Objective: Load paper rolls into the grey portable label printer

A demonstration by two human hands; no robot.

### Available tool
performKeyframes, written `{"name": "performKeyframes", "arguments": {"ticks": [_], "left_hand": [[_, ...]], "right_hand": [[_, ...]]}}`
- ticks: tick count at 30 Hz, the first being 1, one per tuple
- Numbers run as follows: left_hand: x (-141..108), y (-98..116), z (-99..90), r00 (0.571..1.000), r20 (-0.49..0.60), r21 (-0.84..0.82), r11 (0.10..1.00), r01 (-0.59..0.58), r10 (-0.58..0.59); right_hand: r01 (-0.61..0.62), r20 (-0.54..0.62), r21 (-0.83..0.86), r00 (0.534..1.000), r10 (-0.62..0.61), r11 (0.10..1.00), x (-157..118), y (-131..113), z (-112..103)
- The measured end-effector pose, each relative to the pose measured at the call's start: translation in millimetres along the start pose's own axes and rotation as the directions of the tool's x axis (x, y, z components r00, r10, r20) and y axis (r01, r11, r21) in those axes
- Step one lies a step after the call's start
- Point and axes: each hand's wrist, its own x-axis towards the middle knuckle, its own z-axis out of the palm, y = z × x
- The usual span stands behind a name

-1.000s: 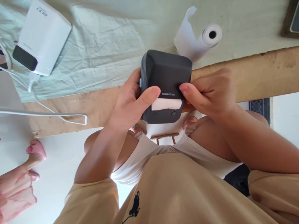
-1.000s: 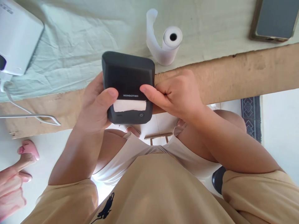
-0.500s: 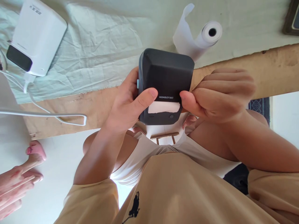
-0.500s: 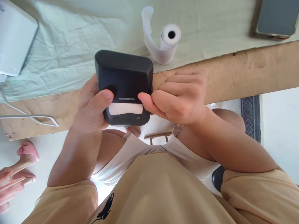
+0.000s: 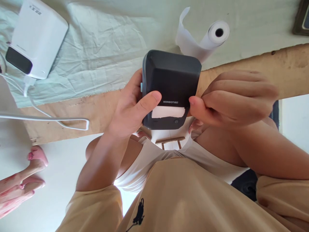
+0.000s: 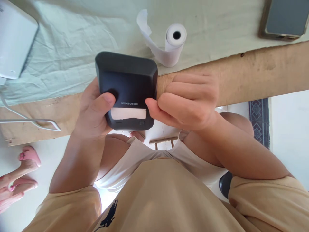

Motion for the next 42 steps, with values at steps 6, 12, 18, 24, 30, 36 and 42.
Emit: {"name": "performKeyframes", "arguments": {"ticks": [6, 12, 18, 24, 30, 36, 42], "left_hand": [[-2, 0, 0.2, 0.997, 0.059, 0.02, 0.999, -0.04, 0.038], [1, -4, -7.4, 0.994, 0.102, 0.031, 0.998, -0.051, 0.047], [-1, -4, 2.3, 0.999, -0.021, -0.028, 0.999, -0.03, 0.029], [-3, -1, 4.3, 1.0, 0.007, -0.03, 1.0, -0.003, 0.003], [-1, -5, 4.1, 0.999, -0.029, -0.054, 0.998, -0.018, 0.017], [7, 4, -3.5, 0.976, 0.211, -0.077, 0.994, 0.073, -0.055], [7, -2, -11.5, 0.996, 0.087, -0.173, 0.985, 0.0, 0.016]], "right_hand": [[-0.002, 0.043, 0.0, 0.999, 0.002, 1.0, 2, 2, -4], [-0.007, 0.041, 0.059, 0.999, 0.004, 0.998, -1, 4, -4], [-0.036, -0.036, 0.067, 0.999, 0.039, 0.997, -2, 3, 1], [-0.341, 0.008, 0.078, 0.94, 0.341, 0.937, 4, -11, 7], [-0.416, 0.168, 0.129, 0.904, 0.393, 0.9, 11, -15, 0], [-0.444, 0.307, 0.207, 0.876, 0.373, 0.871, 6, -9, -3], [-0.192, 0.119, -0.015, 0.974, 0.192, 0.981, 1, -9, -1]]}}
